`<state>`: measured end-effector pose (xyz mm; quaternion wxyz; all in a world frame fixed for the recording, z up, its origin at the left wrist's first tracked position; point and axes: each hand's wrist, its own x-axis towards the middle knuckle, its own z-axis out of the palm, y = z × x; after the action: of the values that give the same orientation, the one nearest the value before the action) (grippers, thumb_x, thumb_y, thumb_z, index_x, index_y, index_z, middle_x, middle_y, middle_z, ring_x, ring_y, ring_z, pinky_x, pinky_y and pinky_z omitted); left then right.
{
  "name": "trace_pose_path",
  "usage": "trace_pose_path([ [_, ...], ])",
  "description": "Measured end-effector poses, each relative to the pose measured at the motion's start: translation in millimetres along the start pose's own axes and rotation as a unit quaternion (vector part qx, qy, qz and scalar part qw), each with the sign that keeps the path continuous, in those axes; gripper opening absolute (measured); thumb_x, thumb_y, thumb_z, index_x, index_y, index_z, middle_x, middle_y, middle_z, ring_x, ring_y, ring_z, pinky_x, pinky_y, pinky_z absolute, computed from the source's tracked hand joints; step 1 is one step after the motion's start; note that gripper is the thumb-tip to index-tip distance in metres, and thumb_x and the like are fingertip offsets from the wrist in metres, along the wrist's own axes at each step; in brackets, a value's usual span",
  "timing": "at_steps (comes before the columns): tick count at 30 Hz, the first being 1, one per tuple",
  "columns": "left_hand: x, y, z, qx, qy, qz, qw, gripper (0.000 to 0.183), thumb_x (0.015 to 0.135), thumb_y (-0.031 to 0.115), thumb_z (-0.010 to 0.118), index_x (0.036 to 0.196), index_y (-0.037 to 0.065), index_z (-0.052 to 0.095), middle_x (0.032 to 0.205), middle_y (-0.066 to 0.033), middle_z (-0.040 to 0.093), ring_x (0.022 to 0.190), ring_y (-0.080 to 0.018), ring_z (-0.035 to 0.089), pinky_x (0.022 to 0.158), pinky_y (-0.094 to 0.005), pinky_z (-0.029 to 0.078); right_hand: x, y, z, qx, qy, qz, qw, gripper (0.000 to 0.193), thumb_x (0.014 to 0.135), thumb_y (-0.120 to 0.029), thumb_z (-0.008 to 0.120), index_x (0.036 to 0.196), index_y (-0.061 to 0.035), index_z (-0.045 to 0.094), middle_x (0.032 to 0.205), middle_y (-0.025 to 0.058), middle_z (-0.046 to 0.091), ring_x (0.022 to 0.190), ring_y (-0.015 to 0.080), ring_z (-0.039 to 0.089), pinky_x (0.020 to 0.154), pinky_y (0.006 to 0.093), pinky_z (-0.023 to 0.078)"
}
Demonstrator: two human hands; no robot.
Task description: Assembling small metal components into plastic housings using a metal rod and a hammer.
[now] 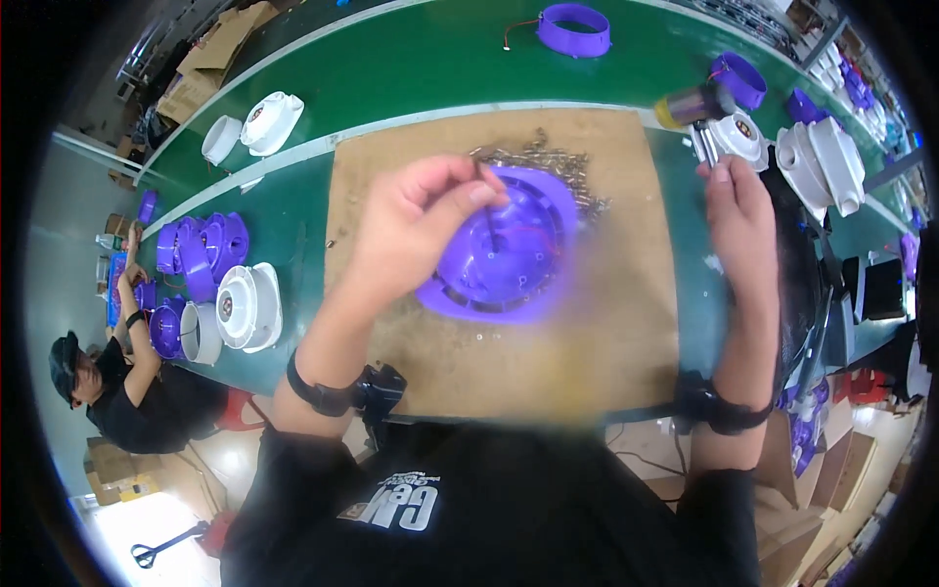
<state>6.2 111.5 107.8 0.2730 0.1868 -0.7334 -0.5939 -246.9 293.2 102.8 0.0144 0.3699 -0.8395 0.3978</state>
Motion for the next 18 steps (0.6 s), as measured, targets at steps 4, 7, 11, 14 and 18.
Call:
trace_pose_path([
  [4, -9, 8, 9, 0.083, 0.003, -0.003, 0.997, 0.007, 0.091, 0.000, 0.058, 0.086, -0.004, 0.061, 0.089, -0.0072, 0.066, 0.085, -0.0127, 0.062, 0.079, -0.0260, 0.050, -4, -78, -30, 0.220, -0.209, 0.041, 0.952, 0.021, 0.099, -0.018, 0.046, 0.094, 0.0001, 0.056, 0.066, 0.0033, 0.049, 0.057, 0.0135, 0.046, 0.054, 0.0257, 0.036],
  [7, -11, 6, 10, 0.101, -0.004, 0.043, 0.994, 0.006, 0.090, -0.002, 0.057, 0.087, -0.004, 0.062, 0.086, -0.0065, 0.066, 0.083, -0.0122, 0.061, 0.077, -0.0254, 0.049, -4, -101, -36, 0.119, -0.257, -0.127, 0.951, 0.023, 0.101, -0.018, 0.042, 0.095, -0.0017, 0.056, 0.064, -0.0035, 0.043, 0.055, 0.0059, 0.040, 0.051, 0.0214, 0.031],
  [11, -12, 3, 6, 0.099, 0.011, 0.069, 0.993, 0.006, 0.088, -0.004, 0.057, 0.085, -0.004, 0.062, 0.081, -0.0061, 0.064, 0.079, -0.0126, 0.060, 0.073, -0.0260, 0.048, -15, -130, -49, 0.176, -0.210, -0.100, 0.957, 0.022, 0.101, -0.021, 0.042, 0.100, -0.0039, 0.055, 0.072, -0.0046, 0.046, 0.058, 0.0016, 0.038, 0.050, 0.0177, 0.029],
  [14, -8, 1, -2, 0.121, -0.011, 0.069, 0.990, 0.003, 0.086, -0.004, 0.058, 0.084, -0.004, 0.061, 0.080, -0.0076, 0.064, 0.077, -0.0139, 0.060, 0.070, -0.0268, 0.048, -16, -135, -42, 0.094, -0.195, -0.156, 0.964, 0.020, 0.100, -0.021, 0.046, 0.101, -0.0039, 0.056, 0.072, -0.0020, 0.048, 0.060, 0.0036, 0.039, 0.053, 0.0199, 0.030],
  [18, -14, -3, -7, 0.080, 0.013, 0.074, 0.994, 0.003, 0.084, -0.005, 0.059, 0.083, -0.003, 0.061, 0.080, -0.0087, 0.065, 0.076, -0.0175, 0.062, 0.069, -0.0289, 0.047, -21, -137, -39, 0.021, -0.193, -0.181, 0.964, 0.016, 0.100, -0.019, 0.049, 0.101, -0.0055, 0.057, 0.070, -0.0026, 0.050, 0.060, 0.0027, 0.038, 0.054, 0.0174, 0.030],
])
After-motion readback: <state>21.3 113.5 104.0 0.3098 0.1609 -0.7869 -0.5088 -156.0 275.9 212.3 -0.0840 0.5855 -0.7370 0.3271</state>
